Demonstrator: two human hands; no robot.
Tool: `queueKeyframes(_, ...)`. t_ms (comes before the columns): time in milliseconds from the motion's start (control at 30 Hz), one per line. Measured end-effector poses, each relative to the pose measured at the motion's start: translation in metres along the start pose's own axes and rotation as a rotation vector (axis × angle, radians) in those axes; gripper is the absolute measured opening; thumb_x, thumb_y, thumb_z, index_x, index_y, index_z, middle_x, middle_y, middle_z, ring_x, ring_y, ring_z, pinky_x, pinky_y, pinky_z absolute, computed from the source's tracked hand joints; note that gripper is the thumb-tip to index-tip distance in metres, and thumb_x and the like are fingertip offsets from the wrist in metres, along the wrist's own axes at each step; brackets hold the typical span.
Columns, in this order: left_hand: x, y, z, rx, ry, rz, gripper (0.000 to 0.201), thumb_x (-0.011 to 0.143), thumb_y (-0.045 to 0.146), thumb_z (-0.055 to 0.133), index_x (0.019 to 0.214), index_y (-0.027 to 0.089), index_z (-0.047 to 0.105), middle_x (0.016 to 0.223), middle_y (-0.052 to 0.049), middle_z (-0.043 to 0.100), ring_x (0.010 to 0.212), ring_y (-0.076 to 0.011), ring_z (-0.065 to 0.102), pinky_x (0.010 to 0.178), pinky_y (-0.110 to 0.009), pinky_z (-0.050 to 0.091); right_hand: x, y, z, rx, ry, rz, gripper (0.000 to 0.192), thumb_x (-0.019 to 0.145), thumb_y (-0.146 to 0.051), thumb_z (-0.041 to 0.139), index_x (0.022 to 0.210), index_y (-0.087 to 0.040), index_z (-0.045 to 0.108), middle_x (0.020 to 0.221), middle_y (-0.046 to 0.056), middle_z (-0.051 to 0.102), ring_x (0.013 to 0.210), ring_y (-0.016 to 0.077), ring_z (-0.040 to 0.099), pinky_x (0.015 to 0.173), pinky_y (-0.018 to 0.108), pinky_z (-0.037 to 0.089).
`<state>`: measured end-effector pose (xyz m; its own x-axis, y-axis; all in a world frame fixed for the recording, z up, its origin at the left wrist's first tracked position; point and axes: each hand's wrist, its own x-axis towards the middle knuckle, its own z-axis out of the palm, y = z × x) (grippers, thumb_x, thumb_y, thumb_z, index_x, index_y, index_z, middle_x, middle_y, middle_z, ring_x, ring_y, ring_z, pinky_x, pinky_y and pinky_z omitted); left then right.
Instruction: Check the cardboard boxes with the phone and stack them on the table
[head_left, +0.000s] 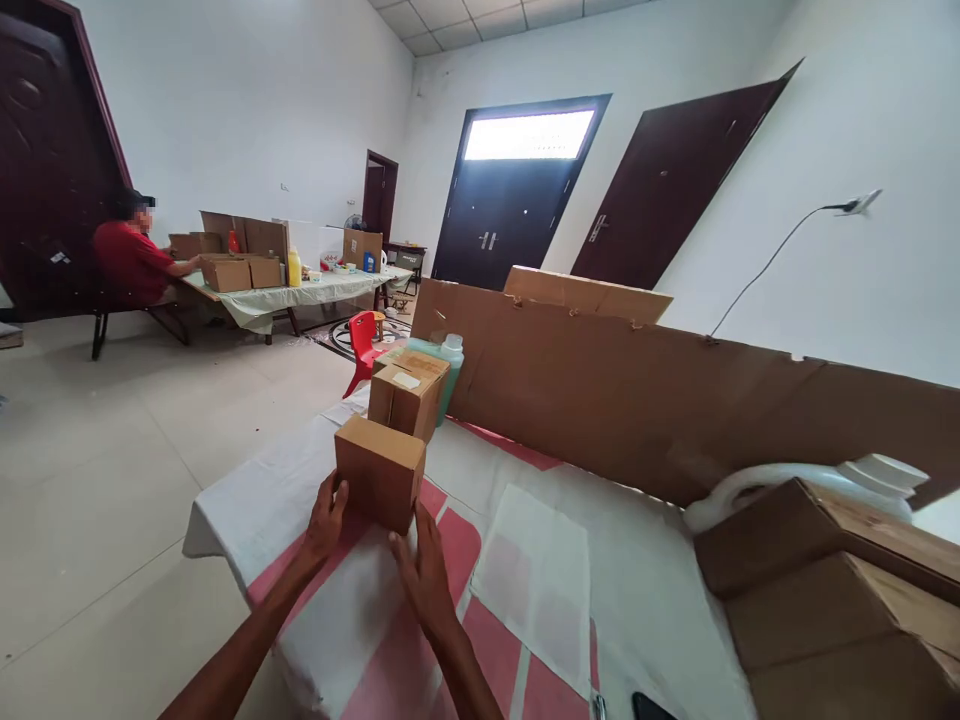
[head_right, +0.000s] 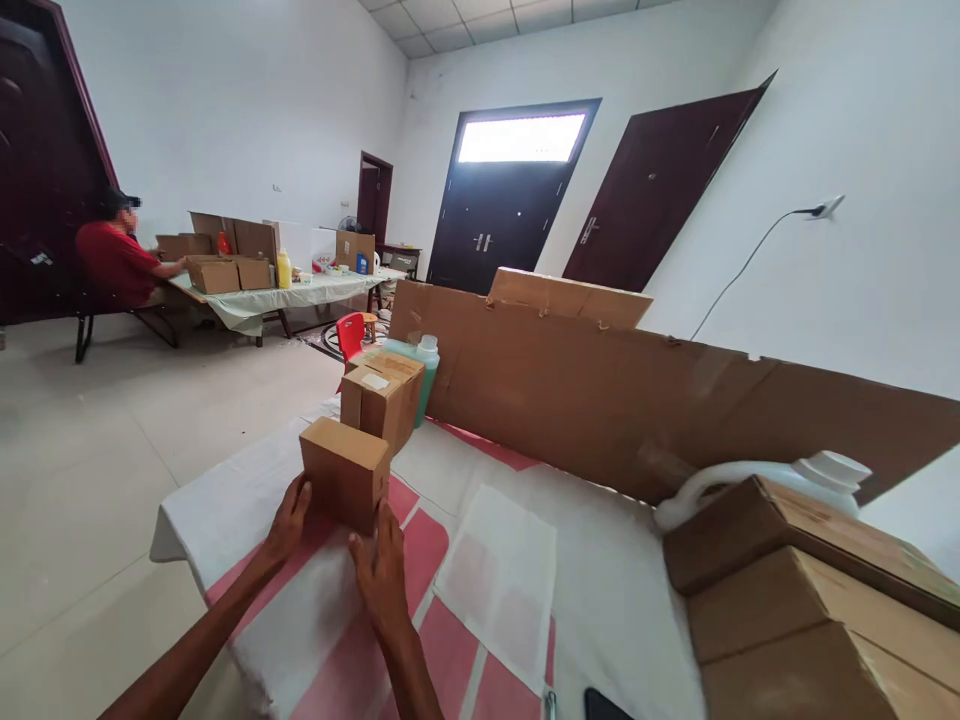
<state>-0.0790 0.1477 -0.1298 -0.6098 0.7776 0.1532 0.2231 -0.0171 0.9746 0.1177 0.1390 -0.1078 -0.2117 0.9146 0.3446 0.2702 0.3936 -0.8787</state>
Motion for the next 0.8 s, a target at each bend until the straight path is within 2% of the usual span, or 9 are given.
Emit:
queueKeyframes(100,-0.045,0.0,-0.008,-0.023,-0.1,-0.073,0.057,0.102,0.06,0.043,0.133,0.017,0.064,0.138,-0.017,0.066,0.128,-0.0326,0.061,0.103,-0.048,0.054,-0.049,-0.009,-0.037,-0.143,-0.057,-0.055,0.067,0.098,-0.046,0.061,0.16,-0.033,0.038,0.163,0.009,0.043,0.152,0.0335,0.034,0.122,0.061,0.03)
queueKeyframes(167,-0.073,0.009,-0.009,-0.032,-0.171,-0.098,0.066,0.097,0.069,0.043,0.133,0.018,0.065,0.137,-0.015,0.068,0.123,-0.0328,0.064,0.101,-0.048,0.055,-0.073,-0.015,-0.06,-0.174,-0.022,-0.062,0.068,0.098,-0.043,0.061,0.161,-0.036,0.035,0.166,0.007,0.038,0.155,0.032,0.029,0.124,0.061,0.026)
queueKeyframes(233,-0.098,0.02,-0.005,-0.042,-0.237,-0.093,0.071,0.094,0.073,0.045,0.135,0.019,0.065,0.138,-0.014,0.067,0.124,-0.0323,0.063,0.103,-0.049,0.053,-0.088,-0.015,-0.079,-0.112,0.066,0.026,0.066,0.098,-0.045,0.059,0.16,-0.034,0.038,0.165,0.008,0.04,0.153,0.0317,0.034,0.122,0.058,0.032)
queueKeyframes(333,-0.126,0.036,0.004,-0.034,-0.343,-0.022,0.071,0.096,0.071,0.044,0.142,0.02,0.06,0.141,-0.014,0.063,0.132,-0.0305,0.058,0.11,-0.048,0.049,-0.102,-0.001,-0.096,0.072,0.167,0.223,0.065,0.097,-0.052,0.058,0.157,-0.03,0.044,0.162,0.009,0.045,0.149,0.0315,0.042,0.113,0.052,0.047)
queueKeyframes(433,-0.147,0.046,0.01,0.033,-0.436,0.076,0.062,0.102,0.061,0.041,0.147,0.022,0.056,0.139,-0.014,0.061,0.132,-0.0289,0.058,0.109,-0.048,0.049,-0.109,0.019,-0.102,0.234,0.218,0.374,0.078,0.091,-0.062,0.063,0.158,-0.027,0.042,0.164,0.011,0.042,0.147,0.0312,0.046,0.113,0.047,0.048)
queueKeyframes(533,-0.165,0.055,0.012,0.137,-0.482,0.231,0.055,0.104,0.05,0.043,0.152,0.025,0.05,0.146,-0.013,0.057,0.138,-0.0297,0.053,0.113,-0.051,0.045,-0.11,0.032,-0.108,0.272,0.296,0.446,0.09,0.085,-0.07,0.064,0.157,-0.023,0.04,0.163,0.014,0.045,0.143,0.0334,0.051,0.114,0.048,0.046)
queueKeyframes(633,-0.181,0.073,0.017,0.27,-0.545,0.483,0.057,0.103,0.04,0.051,0.157,0.026,0.041,0.151,-0.014,0.056,0.142,-0.0313,0.05,0.115,-0.054,0.041,-0.106,0.037,-0.121,0.292,0.33,0.43,0.088,0.084,-0.072,0.065,0.152,-0.021,0.044,0.154,0.017,0.054,0.143,0.0349,0.05,0.113,0.049,0.046)
queueKeyframes(733,-0.189,0.095,0.028,0.348,-0.588,0.754,0.062,0.099,0.034,0.058,0.157,0.022,0.039,0.148,-0.016,0.059,0.137,-0.0325,0.055,0.11,-0.051,0.045,-0.105,0.041,-0.138,0.374,0.348,0.456,0.086,0.08,-0.073,0.069,0.145,-0.019,0.05,0.145,0.019,0.061,0.132,0.0362,0.06,0.099,0.046,0.055)
queueKeyframes(800,-0.189,0.111,0.039,0.358,-0.582,0.882,0.063,0.096,0.031,0.062,0.154,0.018,0.041,0.145,-0.016,0.062,0.132,-0.0319,0.058,0.106,-0.048,0.046,-0.107,0.042,-0.15,0.39,0.369,0.498,0.085,0.079,-0.074,0.069,0.141,-0.019,0.053,0.139,0.018,0.065,0.122,0.0356,0.065,0.091,0.044,0.057)
